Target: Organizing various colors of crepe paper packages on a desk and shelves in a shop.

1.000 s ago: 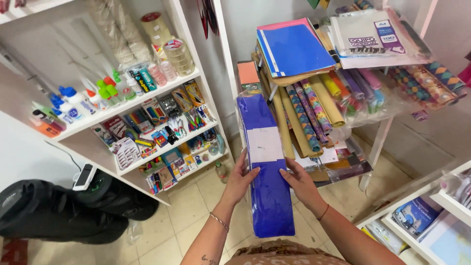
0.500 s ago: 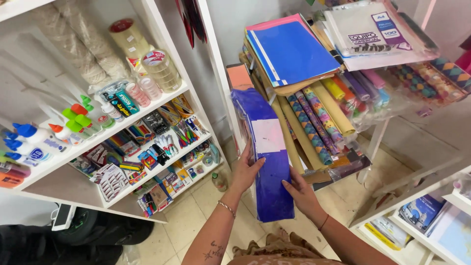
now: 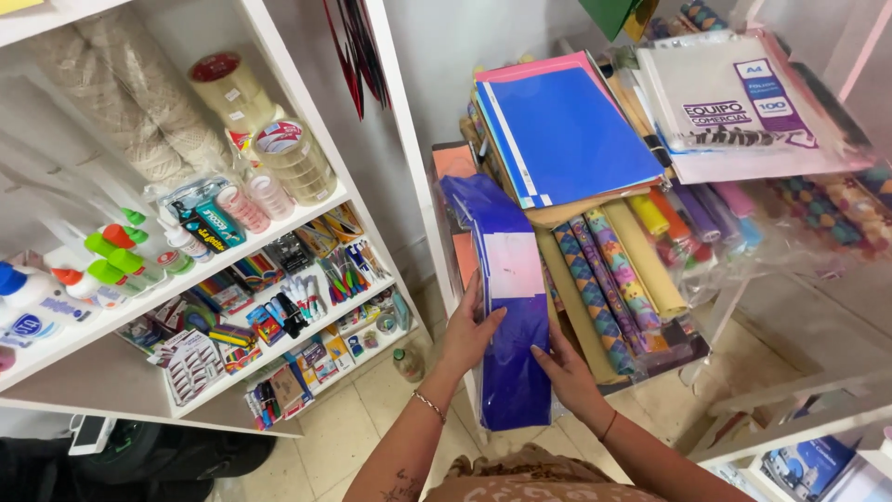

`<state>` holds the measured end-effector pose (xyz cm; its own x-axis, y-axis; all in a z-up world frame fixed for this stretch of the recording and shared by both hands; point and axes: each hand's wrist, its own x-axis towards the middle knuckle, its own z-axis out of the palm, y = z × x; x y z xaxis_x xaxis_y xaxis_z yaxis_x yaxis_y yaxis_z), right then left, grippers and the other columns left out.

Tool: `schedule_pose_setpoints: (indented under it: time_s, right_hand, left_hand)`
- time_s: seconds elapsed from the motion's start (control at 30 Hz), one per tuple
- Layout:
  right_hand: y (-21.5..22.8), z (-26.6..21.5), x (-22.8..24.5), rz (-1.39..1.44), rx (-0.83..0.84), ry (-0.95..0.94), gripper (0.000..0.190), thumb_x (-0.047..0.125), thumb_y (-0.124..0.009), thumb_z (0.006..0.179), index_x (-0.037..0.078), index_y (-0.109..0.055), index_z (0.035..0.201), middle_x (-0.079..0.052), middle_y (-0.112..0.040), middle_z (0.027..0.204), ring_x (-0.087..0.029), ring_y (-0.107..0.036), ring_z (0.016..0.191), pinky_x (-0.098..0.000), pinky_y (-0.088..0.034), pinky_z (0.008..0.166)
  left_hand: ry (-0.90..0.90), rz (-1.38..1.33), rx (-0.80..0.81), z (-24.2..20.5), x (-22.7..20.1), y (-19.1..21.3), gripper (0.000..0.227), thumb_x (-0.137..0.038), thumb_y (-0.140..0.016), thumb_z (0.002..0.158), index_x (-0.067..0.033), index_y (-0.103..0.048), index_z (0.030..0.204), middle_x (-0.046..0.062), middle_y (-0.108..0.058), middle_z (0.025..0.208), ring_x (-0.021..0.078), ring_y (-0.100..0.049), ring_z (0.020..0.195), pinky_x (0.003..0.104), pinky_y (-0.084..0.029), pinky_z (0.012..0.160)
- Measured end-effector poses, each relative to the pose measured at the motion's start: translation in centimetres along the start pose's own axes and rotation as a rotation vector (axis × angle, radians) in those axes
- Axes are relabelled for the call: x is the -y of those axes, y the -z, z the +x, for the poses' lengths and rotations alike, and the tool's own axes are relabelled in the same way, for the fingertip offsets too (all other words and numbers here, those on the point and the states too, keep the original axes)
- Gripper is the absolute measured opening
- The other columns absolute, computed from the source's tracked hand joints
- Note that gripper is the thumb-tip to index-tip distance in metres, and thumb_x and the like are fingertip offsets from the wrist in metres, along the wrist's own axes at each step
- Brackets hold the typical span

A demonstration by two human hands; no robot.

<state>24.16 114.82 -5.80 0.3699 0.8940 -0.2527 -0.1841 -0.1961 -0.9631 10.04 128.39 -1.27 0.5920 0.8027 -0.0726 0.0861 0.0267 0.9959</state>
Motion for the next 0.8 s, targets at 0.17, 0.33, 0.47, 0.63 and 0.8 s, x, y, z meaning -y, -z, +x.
schedule_pose_setpoints:
  time_s: [0.17,0.33,0.47,0.63,0.8]
  right_hand:
    - [0.2,2.4,1.7,-0.044,0.037,0.054,0.07,0.022,-0.058,0.098,0.02,-0.029,0.162,-0.011,-0.049,0.154,-0.029,-0.055,0.131,-0.0457,-0.05,0.107]
    - [-0.5,3.5,3.8,-0.145,0.01,0.056,0.071,0.024,-0.062,0.1,0.019,-0.029,0.163,-0.021,-0.051,0.15,-0.039,-0.054,0.133,-0.0526,-0.047,0.108]
    - [0.4,6.7,2.2,-0.193,-0.001,0.048,0.069,0.028,-0.063,0.1,0.023,-0.033,0.162,-0.017,-0.055,0.147,-0.035,-0.057,0.131,-0.0493,-0.049,0.107]
    - [-0.1,10.3,0.7,-0.164,-0.018,0.159,0.065,0.019,-0.064,0.099,0.011,-0.036,0.158,-0.027,-0.054,0.144,-0.04,-0.056,0.131,-0.0536,-0.048,0.107]
    - [-0.9,13.4,0.9,-0.221,-0.074,0.208,0.061,0.015,-0.063,0.098,0.02,-0.044,0.156,-0.023,-0.057,0.144,-0.038,-0.058,0.127,-0.051,-0.05,0.107]
  left_hand:
    - [-0.096,-0.134,-0.044,3.3,2.2,0.1,0.084,-0.014,-0.067,0.093,-0.014,-0.018,0.161,0.01,-0.037,0.16,0.0223,-0.04,0.143,0.035,-0.044,0.11]
    - [-0.107,-0.171,-0.082,6.0,3.4,0.7,0.084,-0.013,-0.073,0.092,-0.015,-0.026,0.161,0.018,-0.057,0.144,0.0291,-0.063,0.122,0.037,-0.061,0.089]
    - [-0.113,-0.228,-0.086,7.6,3.7,1.3,0.083,-0.009,-0.073,0.091,-0.0155,-0.028,0.161,0.017,-0.059,0.141,0.0237,-0.065,0.113,0.034,-0.063,0.082]
    - [-0.112,-0.283,-0.087,10.5,4.6,2.5,0.081,-0.005,-0.071,0.092,-0.018,-0.03,0.161,0.016,-0.063,0.135,0.0216,-0.066,0.104,0.032,-0.064,0.075]
    - [-0.065,-0.373,-0.121,13.0,3.9,3.4,0.084,-0.005,-0.072,0.091,-0.023,-0.029,0.161,0.019,-0.064,0.133,0.0231,-0.068,0.099,0.035,-0.065,0.072]
